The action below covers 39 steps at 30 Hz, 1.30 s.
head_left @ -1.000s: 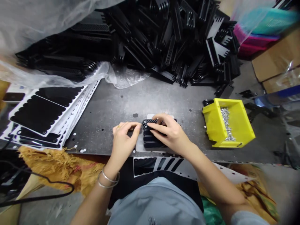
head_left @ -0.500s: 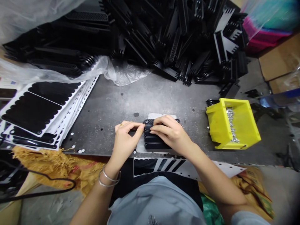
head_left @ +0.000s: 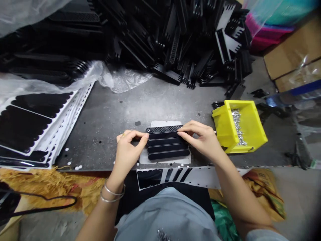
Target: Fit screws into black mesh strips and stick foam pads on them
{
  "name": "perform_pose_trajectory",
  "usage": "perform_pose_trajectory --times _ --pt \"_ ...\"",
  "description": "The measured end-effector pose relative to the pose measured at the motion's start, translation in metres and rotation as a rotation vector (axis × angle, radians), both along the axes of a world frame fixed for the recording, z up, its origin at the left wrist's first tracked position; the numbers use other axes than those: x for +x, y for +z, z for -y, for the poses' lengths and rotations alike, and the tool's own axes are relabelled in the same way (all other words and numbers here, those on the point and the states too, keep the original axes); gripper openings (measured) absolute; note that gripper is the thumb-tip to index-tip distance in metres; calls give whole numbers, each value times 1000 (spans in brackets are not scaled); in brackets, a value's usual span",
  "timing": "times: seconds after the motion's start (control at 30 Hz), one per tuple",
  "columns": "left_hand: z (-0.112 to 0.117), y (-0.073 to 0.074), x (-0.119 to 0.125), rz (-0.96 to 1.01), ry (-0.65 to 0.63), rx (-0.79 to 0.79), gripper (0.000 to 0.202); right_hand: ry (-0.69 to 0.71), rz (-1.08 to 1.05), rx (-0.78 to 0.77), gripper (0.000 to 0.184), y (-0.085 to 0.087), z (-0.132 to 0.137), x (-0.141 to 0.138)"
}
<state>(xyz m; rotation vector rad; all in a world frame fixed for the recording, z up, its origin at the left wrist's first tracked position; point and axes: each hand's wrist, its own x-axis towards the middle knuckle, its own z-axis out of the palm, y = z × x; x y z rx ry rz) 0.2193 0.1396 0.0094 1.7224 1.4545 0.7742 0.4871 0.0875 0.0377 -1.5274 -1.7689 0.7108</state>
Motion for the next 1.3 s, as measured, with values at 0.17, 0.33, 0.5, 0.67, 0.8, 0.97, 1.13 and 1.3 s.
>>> perform_pose_trajectory --times 0.17,0.33,0.5,0.67,0.8,0.97,1.13,1.3 --pt "0 -1 -1 3 8 3 19 8 -25 54 11 -8 -2 -3" --pt "-2 -2 1 -1 8 8 20 42 -37 68 11 -10 -2 -3" --pt "1 1 -4 -12 1 -4 21 -62 178 214 20 -12 10 -8" --pt "24 16 -26 -63 65 19 27 -129 273 328 42 -10 40 -9" --pt "39 18 -27 -115 12 45 25 -21 401 321 43 -15 48 -13" --pt "43 10 -12 -128 -84 61 30 44 549 376 34 -16 35 -31" --pt "43 6 -6 -139 -91 75 32 113 571 434 31 -15 14 -61" --pt "45 8 -18 -136 -124 48 34 210 510 433 31 -7 14 -90"
